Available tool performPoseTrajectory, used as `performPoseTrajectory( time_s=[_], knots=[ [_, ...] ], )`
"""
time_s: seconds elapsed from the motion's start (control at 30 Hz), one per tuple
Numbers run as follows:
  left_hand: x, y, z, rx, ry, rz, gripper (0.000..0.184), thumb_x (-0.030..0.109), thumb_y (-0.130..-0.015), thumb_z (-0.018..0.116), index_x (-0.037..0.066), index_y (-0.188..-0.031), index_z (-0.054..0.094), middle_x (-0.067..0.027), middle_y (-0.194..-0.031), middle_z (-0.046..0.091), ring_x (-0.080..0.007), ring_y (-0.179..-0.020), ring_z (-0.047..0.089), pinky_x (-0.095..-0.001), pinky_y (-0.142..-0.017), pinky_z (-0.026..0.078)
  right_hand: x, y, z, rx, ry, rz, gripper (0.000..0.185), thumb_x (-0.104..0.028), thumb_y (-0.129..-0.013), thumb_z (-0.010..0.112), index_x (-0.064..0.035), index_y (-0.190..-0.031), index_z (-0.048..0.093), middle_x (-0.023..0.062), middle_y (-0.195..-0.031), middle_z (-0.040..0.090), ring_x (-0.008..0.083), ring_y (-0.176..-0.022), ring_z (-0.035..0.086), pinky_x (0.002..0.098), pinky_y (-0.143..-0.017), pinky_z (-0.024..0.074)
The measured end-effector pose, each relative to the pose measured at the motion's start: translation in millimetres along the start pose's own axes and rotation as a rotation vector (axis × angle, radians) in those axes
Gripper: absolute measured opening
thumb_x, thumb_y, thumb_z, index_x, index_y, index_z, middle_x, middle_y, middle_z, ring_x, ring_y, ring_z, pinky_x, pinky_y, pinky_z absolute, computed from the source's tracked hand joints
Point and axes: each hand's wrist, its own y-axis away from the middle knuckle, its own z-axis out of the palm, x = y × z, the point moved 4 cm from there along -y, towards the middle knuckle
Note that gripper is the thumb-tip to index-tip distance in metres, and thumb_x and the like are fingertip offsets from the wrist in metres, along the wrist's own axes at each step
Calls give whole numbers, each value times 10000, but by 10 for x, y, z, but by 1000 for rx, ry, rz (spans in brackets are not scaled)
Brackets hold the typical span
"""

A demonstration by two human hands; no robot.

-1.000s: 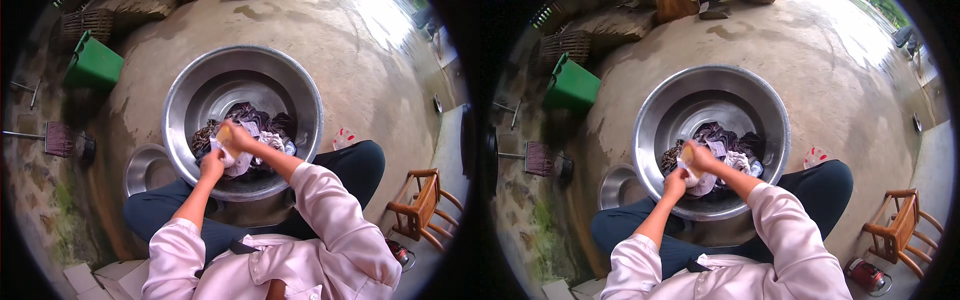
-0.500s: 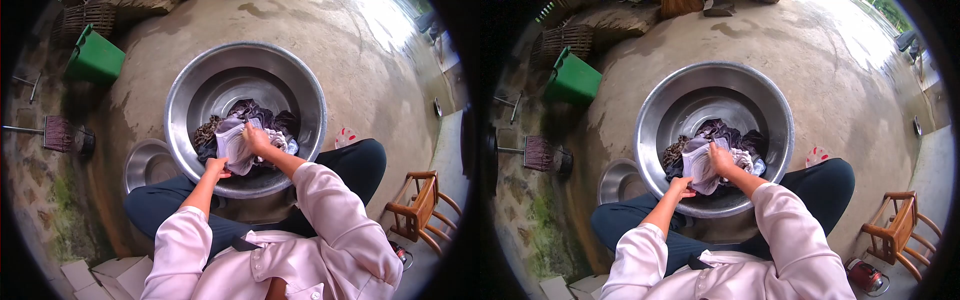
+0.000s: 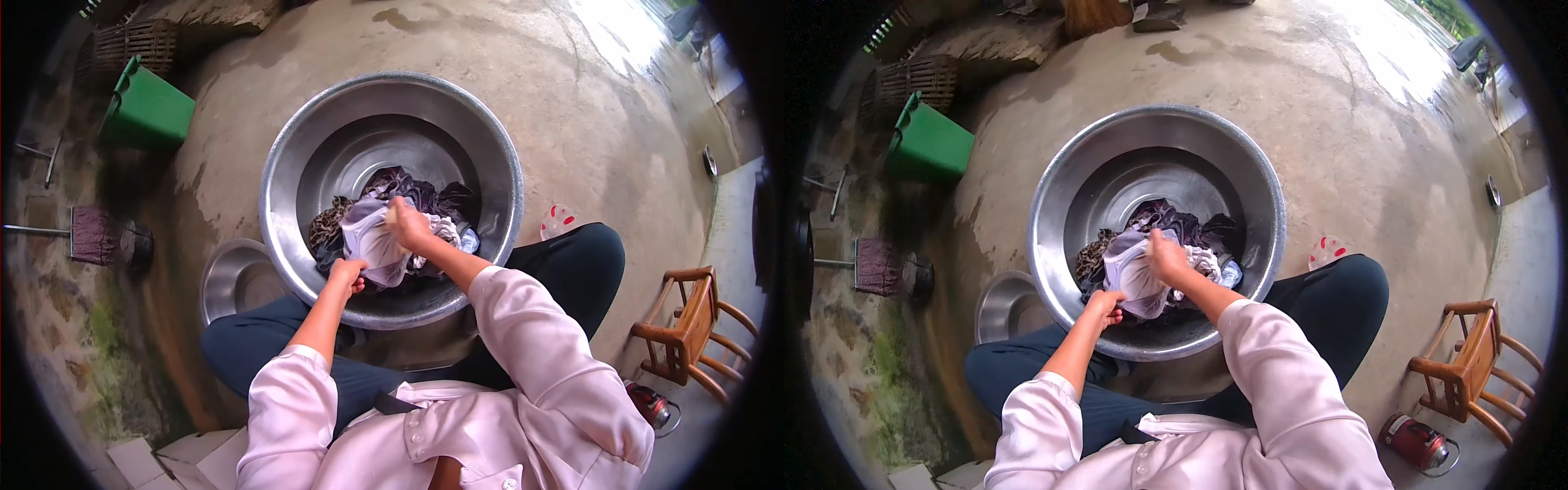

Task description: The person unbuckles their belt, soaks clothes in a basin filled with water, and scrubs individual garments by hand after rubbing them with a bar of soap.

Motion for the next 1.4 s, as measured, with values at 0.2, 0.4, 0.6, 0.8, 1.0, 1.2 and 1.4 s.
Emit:
performPoseTrajectory(
  time_s=[0.2, 0.4, 0.6, 0.8, 1.0, 1.2, 1.4],
  knots=[
    [71, 295, 118, -117, -248, 83, 170, 105, -721, 627, 19, -854, 565, -78, -563, 493, -185, -368, 426, -349, -334, 339, -771, 142, 254, -255, 158, -530, 337, -166, -830, 573, -131, -1152, 478, 200, -952, 610, 383, -886, 620, 464, -740, 491],
    [218, 801, 78, 48, -1086, 290, 500, 233, -694, 575, 34, -1149, 629, -236, -1187, 579, -360, -1137, 552, -411, -983, 424, -270, -94, 224, -96, 385, -272, 261, -149, -845, 522, -89, -1097, 488, 209, -910, 614, 395, -823, 628, 457, -701, 517],
    [463, 1062, 33, 115, -1240, 494, 367, 197, -753, 517, 68, -1052, 684, -206, -1087, 636, -357, -1029, 608, -417, -905, 475, -751, -174, 259, -125, 54, -562, 267, -176, -822, 570, -95, -1064, 489, 183, -871, 626, 372, -814, 633, 477, -683, 504],
    [995, 1555, -367, 477, -1087, 776, 177, 113, -751, 493, 31, -802, 641, -247, -894, 640, -419, -879, 615, -501, -799, 467, -350, -530, 205, -144, 240, -150, 273, -156, -802, 578, -80, -1057, 519, 195, -878, 651, 370, -836, 653, 466, -716, 526],
    [1431, 2218, -743, 801, -764, 869, 287, 76, -754, 493, 59, -1026, 586, -228, -888, 647, -423, -865, 611, -490, -764, 464, 361, -598, -428, -188, 9, 163, 496, -216, -636, 771, -71, -1072, 584, 180, -970, 653, 347, -904, 642, 414, -760, 519],
    [1520, 2033, -633, 609, -348, 1182, 320, 1, -698, 532, 48, -1005, 609, -179, -870, 660, -322, -823, 651, -373, -743, 491, 204, -197, 33, -491, -129, -6, 440, -251, -608, 807, -75, -982, 657, 132, -957, 663, 288, -915, 636, 377, -783, 510],
    [1369, 1514, -646, 403, -400, 1000, 276, 91, -778, 647, 4, -1039, 621, -173, -904, 675, -277, -842, 660, -350, -752, 488, -59, -176, -397, -98, -126, 181, 586, -296, -600, 830, -53, -1087, 612, 187, -1089, 627, 334, -1034, 590, 394, -878, 474]
  ],
)
